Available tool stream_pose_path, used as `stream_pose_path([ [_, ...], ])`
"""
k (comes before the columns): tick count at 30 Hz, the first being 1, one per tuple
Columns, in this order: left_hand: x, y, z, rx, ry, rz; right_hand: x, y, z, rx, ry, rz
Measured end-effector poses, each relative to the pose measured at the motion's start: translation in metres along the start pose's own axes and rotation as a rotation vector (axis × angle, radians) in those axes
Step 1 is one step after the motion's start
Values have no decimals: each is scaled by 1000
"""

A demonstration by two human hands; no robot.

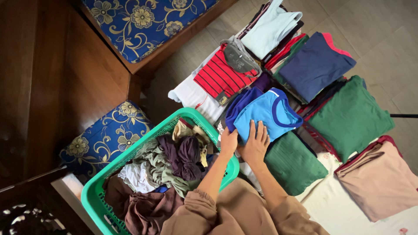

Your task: The person takes various shirts and pants from a laundry basket and folds them on a table, placing each folded item into organized stacks.

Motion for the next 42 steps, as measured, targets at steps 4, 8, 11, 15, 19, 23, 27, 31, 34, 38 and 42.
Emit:
stream_pose_path([
  [4, 3, -10, 6, -41, -44, 8, 5, 16, -3, 27, 54, 9],
  [8, 14, -37, 25, -515, -176, -75, 21, 53, -5, 210, -151, 165],
  [11, 14, -48, 55, -705, -224, -215, 29, 68, -24, 184, -291, 312],
  [15, 9, -75, 97, -869, -278, -591, 27, 47, -61, 147, -290, 175],
  [19, 14, -79, 88, -801, -290, -634, 10, -3, -105, 33, -136, -161],
  [23, 13, -66, 64, -750, -312, -670, 1, 6, -117, 302, -291, -178],
  [27, 11, -37, 56, -791, -330, -628, 17, 73, -130, 436, 275, 62],
  [31, 33, -15, 70, -869, -322, -540, 49, 114, -25, 1181, -176, 519],
  [34, 86, -4, 70, -868, -281, -488, 76, 102, 30, 1592, -463, 742],
  [38, 171, 26, 42, -793, -194, -407, 146, 72, 43, 1656, -287, 752],
  [42, 229, 75, -15, -670, -44, -302, 210, 32, 81, 1771, -293, 604],
])
Point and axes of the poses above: each hand's wrist, its own x-axis towards the middle knuckle, its own z-axis out of the palm, y = z × x, the point moved 7 cm from there along x, towards the middle knuckle, and after that the axes turned 7 degrees about -x, right-handed, at the moved point
